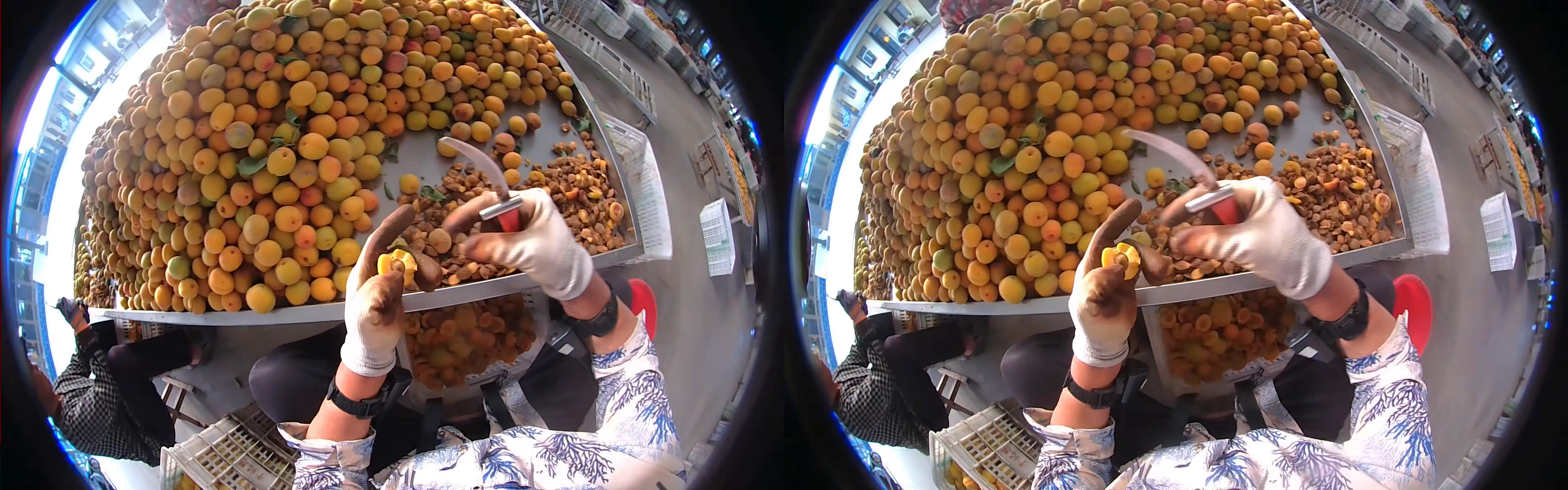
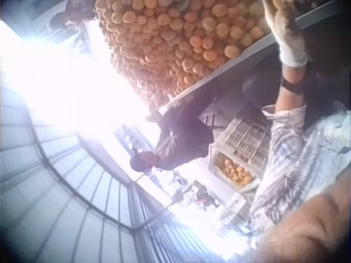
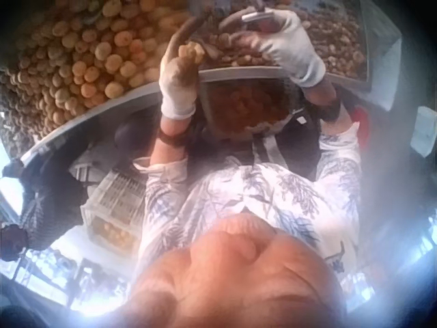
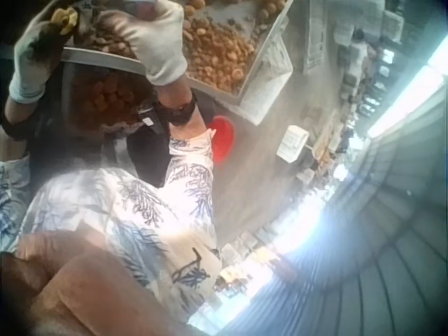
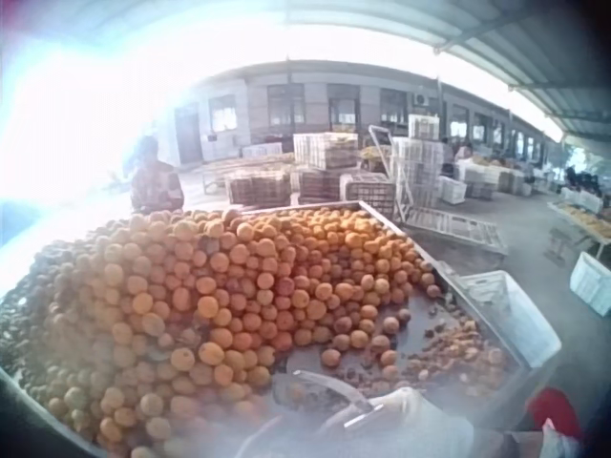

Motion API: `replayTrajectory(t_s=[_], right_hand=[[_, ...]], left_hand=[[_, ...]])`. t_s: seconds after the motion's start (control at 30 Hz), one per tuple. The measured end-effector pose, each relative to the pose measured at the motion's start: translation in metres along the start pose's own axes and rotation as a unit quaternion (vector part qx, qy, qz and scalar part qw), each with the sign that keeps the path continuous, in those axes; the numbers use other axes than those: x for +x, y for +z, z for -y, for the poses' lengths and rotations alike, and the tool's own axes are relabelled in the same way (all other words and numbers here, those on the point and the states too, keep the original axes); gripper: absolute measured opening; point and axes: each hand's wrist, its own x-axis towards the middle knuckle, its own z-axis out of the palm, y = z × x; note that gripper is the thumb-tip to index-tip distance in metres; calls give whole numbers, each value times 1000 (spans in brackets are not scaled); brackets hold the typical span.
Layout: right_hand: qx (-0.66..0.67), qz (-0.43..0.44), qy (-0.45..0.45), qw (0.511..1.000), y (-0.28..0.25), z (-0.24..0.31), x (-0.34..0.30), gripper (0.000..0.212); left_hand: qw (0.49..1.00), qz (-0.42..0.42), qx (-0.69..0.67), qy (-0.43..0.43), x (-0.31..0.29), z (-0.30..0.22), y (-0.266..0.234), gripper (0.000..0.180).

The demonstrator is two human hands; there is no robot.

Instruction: The person pits apricots by picking them up one at a time, slicing them open with a tool, and pulling out the pits. The person then places the fruit halves and the pits into separate piles on the table.

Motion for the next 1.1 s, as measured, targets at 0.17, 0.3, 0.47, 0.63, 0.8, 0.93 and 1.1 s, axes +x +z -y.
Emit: replayTrajectory(t_s=[0.17, 0.3, 0.47, 0.63, 0.8, 0.93, 1.1], right_hand=[[102, -44, -34, 993, 5, -7, -2, 36], [283, -107, -158, 940, 12, -8, 7, 58], [284, -108, -235, 923, 13, -21, 6, 60], [282, -65, -192, 938, 17, -28, 1, 55], [-308, -89, -351, 880, -10, -25, 2, 26], [-345, -107, -400, 842, 13, -25, -5, 20], [-359, -139, -367, 847, 10, -27, 2, 21]], left_hand=[[999, 38, 15, -34, 1, 13, 12, 69], [996, 18, 0, -86, 3, 17, 25, 75], [993, 33, -55, -101, 7, 26, 37, 69], [994, -10, -82, -78, 9, 33, 32, 65], [996, -28, -72, -38, 16, 34, 24, 62], [998, -63, -26, 13, 15, 35, 28, 61], [995, -95, 13, -30, 7, 29, 32, 57]])
